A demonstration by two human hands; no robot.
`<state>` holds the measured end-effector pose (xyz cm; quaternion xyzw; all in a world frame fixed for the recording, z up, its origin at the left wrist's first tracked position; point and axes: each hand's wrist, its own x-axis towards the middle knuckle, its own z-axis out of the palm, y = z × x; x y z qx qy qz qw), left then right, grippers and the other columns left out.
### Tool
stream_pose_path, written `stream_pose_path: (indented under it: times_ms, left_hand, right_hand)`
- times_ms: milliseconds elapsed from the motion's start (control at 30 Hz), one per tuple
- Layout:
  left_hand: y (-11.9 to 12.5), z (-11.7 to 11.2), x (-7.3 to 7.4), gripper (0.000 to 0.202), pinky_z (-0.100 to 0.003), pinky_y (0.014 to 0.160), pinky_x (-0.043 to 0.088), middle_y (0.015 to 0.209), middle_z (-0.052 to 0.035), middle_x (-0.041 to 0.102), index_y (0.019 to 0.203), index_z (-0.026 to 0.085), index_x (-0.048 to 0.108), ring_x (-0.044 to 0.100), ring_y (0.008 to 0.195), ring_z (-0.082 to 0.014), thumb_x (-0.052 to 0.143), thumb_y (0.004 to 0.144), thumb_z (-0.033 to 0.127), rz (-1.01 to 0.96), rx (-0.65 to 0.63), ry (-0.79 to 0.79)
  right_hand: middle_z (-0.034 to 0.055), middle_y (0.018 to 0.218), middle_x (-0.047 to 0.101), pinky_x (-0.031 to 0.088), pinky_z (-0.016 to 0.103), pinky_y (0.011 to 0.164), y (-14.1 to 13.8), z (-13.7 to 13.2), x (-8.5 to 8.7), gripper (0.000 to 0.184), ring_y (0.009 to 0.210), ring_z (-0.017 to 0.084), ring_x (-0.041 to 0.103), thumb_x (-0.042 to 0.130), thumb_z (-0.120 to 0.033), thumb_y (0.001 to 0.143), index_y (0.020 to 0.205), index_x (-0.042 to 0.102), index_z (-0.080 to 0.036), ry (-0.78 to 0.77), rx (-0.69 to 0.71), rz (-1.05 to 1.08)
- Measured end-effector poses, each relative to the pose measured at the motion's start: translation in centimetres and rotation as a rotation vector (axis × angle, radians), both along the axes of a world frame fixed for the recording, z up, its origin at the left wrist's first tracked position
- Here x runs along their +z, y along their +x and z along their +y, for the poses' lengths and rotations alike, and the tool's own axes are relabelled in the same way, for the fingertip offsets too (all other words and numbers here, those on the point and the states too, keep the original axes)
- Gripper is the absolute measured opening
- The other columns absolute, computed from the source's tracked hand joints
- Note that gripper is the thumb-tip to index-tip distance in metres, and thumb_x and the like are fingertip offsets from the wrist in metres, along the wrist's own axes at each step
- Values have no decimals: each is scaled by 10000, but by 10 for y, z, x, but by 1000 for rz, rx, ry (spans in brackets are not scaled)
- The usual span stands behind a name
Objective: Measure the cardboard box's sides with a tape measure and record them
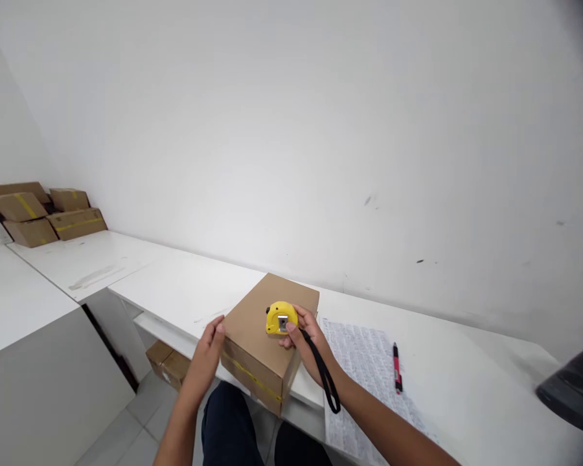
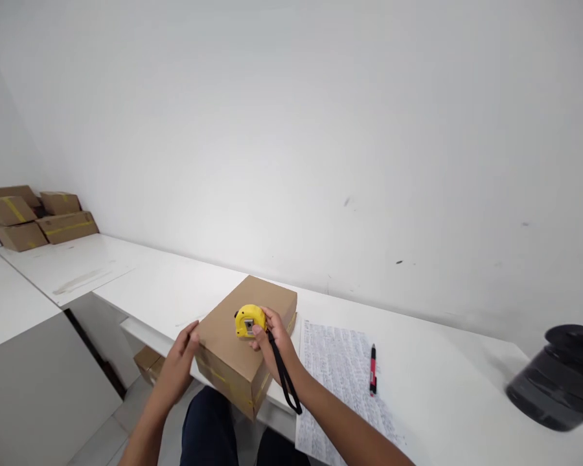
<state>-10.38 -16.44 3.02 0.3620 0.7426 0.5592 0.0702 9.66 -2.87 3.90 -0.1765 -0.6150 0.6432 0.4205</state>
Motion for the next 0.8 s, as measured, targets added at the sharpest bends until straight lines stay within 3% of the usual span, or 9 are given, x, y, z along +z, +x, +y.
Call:
stream_pose_path:
  times_ms: [133,200,333,400,533,667,733,800]
  left_hand:
    - [33,-16,-23,677,-507,1045,518,1423,-153,613,1408,206,538,629,1256,-321,510,913,667,-39,-1,-53]
    - [53,-28,-30,611,-517,1023,537,1417,-143,624,1395,222,557,630,1261,-325,496,940,626,44,18,-76]
    - [78,-39,-23,545,-490,991,570,1411,-137,638,1419,234,543,616,1293,-324,589,941,491,545,101,-7]
    - [81,-35,-11,580,-412,947,594,1366,-128,674,1471,238,490,670,1221,-282,633,939,418,825,38,84]
    - [83,-26,12,543,-336,955,572,1115,-84,790,1478,223,489,755,1014,-198,628,953,201,1195,-141,353]
    - [74,-23,15,440,-356,966,536,1086,-98,798,1390,198,585,767,962,-188,564,962,102,1304,-199,387]
    - [57,-22,13,406,-375,1020,492,1084,-86,799,1331,223,635,768,920,-176,520,971,75,1304,-162,374]
    - [30,-22,9,358,-385,1031,474,1042,-61,807,1252,265,682,761,847,-171,577,954,97,1227,10,388]
  right_hand:
    - [114,1207,653,573,391,764,-4,19,3,606,680,138,622,658,-595,862,1311,527,-209,131,-59,-99]
    - [113,1210,652,563,384,764,2,24,7,602,674,133,612,659,-596,858,1301,536,-207,161,-74,-142]
    - [104,1158,671,563,373,744,27,12,16,602,687,148,634,619,-634,889,1313,522,-218,122,-35,-167]
    - [110,1160,677,573,385,756,40,-2,19,588,701,157,657,607,-632,909,1323,513,-226,86,55,-153]
    - [125,1190,686,591,416,747,52,-32,13,549,711,184,700,635,-611,906,1309,526,-255,3,229,-66]
    - [104,1130,708,588,422,707,56,-40,2,530,637,184,683,688,-595,874,1289,559,-292,-47,110,13]
    - [97,1095,716,584,419,706,67,-31,0,531,652,194,679,707,-592,860,1280,576,-293,-46,18,24]
    - [82,1073,718,582,414,747,86,-12,-2,514,704,199,677,738,-575,842,1255,604,-300,-30,-107,19]
